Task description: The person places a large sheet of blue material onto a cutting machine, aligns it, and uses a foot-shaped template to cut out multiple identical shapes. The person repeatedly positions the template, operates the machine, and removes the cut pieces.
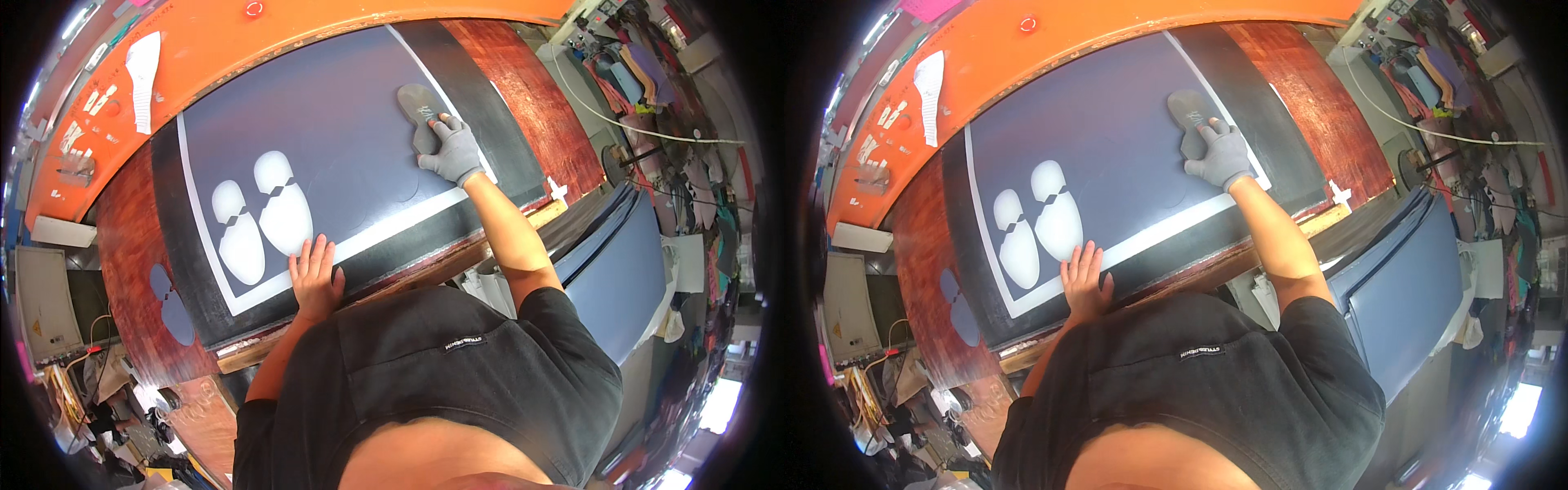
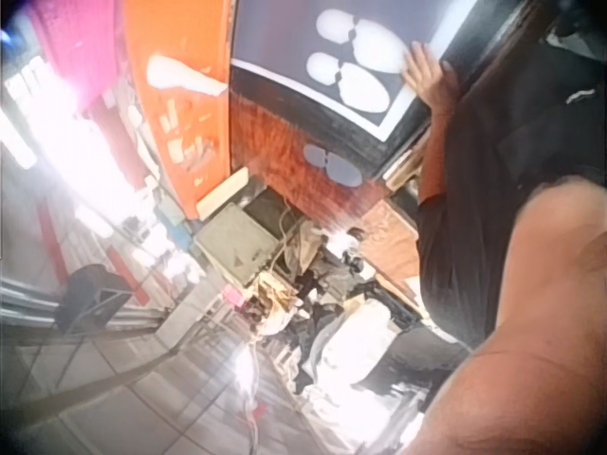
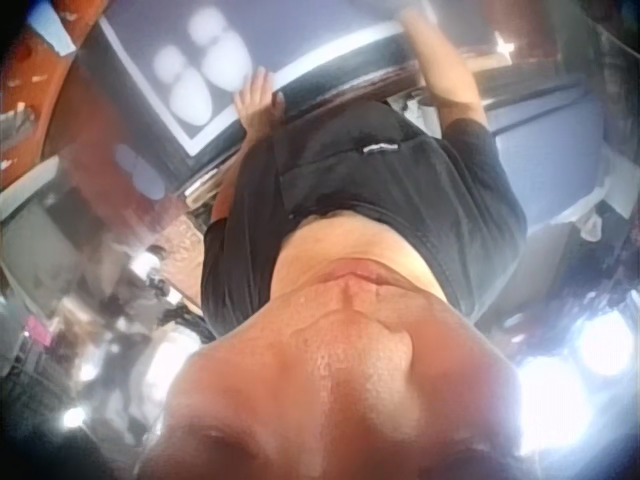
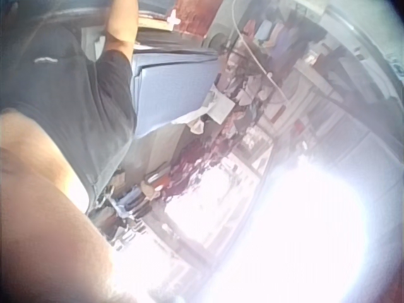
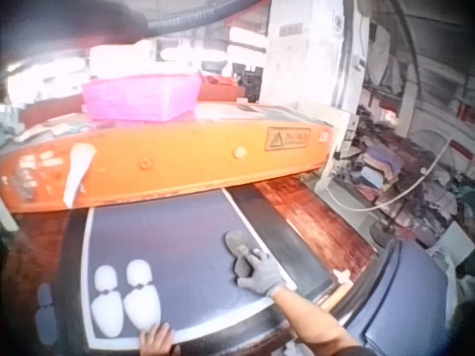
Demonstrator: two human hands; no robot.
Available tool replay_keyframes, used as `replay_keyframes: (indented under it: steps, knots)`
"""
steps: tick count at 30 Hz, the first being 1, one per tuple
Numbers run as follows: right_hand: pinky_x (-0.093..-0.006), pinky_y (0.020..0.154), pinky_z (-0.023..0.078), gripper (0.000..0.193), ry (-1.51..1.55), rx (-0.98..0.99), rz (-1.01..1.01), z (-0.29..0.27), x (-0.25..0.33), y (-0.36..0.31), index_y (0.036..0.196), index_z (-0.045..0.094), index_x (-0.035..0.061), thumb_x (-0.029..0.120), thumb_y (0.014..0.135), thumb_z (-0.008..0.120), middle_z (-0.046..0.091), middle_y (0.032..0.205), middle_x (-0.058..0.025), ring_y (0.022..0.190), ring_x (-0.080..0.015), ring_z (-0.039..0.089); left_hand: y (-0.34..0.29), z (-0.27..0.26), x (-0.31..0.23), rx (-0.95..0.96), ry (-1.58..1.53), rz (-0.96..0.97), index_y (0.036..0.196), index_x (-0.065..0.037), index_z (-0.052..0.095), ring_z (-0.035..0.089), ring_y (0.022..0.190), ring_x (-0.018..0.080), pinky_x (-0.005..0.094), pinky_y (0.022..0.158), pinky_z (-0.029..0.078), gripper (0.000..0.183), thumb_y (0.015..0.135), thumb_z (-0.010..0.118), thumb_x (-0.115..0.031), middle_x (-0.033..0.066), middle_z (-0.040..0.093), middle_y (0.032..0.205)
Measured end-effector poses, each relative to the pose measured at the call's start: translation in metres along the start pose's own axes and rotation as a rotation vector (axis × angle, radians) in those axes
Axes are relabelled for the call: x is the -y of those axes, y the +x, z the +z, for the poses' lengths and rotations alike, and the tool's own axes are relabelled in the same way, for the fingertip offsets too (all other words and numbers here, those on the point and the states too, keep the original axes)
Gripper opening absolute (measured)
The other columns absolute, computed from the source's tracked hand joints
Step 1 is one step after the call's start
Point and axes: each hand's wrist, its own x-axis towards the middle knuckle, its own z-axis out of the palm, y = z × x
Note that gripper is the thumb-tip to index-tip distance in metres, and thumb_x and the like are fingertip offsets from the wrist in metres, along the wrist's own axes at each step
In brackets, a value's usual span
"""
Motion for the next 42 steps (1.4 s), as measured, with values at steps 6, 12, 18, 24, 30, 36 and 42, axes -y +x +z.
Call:
replay_keyframes:
  steps: [6,12,18,24,30,36,42]
  knots:
    - [-0.0398,0.1,0.039,0.079,-0.03,0.012,0.044,0.002,0.005,0.0,0.123,0.055,0.006,0.042,0.056,0.076,0.044,0.134,-0.0171,0.118,-0.037,0.043,-0.001,0.004,0.004,0.005,-0.015,-0.004,0.122,-0.007,0.056,0.039,0.128,0.031,0.0562,0.102,0.027,0.053,0.071,0.065,-0.017,0.0085,0.046,0.137]
    - [-0.0379,0.102,0.037,0.079,0.113,-0.115,0.01,0.005,-0.016,-0.006,0.129,0.047,0.0046,0.046,0.067,0.071,0.041,0.136,-0.0203,0.121,-0.0361,0.042,-0.004,0.01,0.008,0.029,-0.021,-0.004,0.124,-0.006,0.053,0.037,0.129,0.0328,0.0572,0.104,0.024,0.055,0.071,0.062,-0.019,0.0093,0.044,0.139]
    - [-0.0374,0.083,0.045,0.041,0.274,-0.432,0.188,-0.013,-0.045,-0.104,0.108,0.055,0.003,0.029,0.078,0.066,0.056,0.104,-0.0158,0.098,-0.0331,0.056,-0.005,0.019,0.021,0.044,0.081,0.054,0.127,-0.006,0.051,0.036,0.13,0.0328,0.0568,0.104,0.022,0.059,0.07,0.062,-0.022,0.01,0.042,0.14]
    - [-0.0399,0.054,0.042,0.014,0.289,-0.44,0.061,0.003,-0.046,-0.163,0.067,0.054,0.0082,0.014,0.074,0.065,0.052,0.064,-0.0099,0.06,-0.0296,0.053,0.011,0.017,0.021,-0.062,0.187,0.187,0.126,-0.004,0.05,0.038,0.128,0.0328,0.0551,0.103,0.023,0.061,0.069,0.059,-0.025,0.0128,0.045,0.138]
    - [-0.0403,0.052,0.04,0.018,0.348,-0.675,0.066,0.0,-0.043,-0.173,0.063,0.051,0.0083,0.015,0.071,0.065,0.049,0.061,-0.0082,0.058,-0.0287,0.051,0.016,0.016,0.025,-0.064,0.179,0.22,0.124,-0.003,0.05,0.039,0.127,0.0335,0.0531,0.104,0.024,0.058,0.069,0.062,-0.02,0.0141,0.047,0.134]
    - [-0.0392,0.054,0.042,0.017,0.389,-0.743,-0.08,0.003,-0.03,-0.186,0.065,0.052,0.0074,0.014,0.075,0.065,0.051,0.063,-0.0091,0.06,-0.0293,0.053,0.008,0.014,0.017,-0.219,0.033,0.295,0.12,-0.002,0.051,0.041,0.122,0.036,0.0513,0.104,0.025,0.053,0.07,0.064,-0.015,0.0159,0.047,0.132]
    - [-0.0396,0.064,0.045,0.012,0.44,-0.686,-0.225,0.002,-0.038,-0.186,0.08,0.059,0.0061,0.018,0.081,0.061,0.057,0.074,-0.0114,0.072,-0.0313,0.057,-0.051,0.045,-0.027,-0.251,-0.021,0.205,0.077,-0.007,0.059,0.053,0.077,0.0323,0.0425,0.068,0.042,0.016,0.08,0.065,-0.021,0.0122,0.053,0.078]
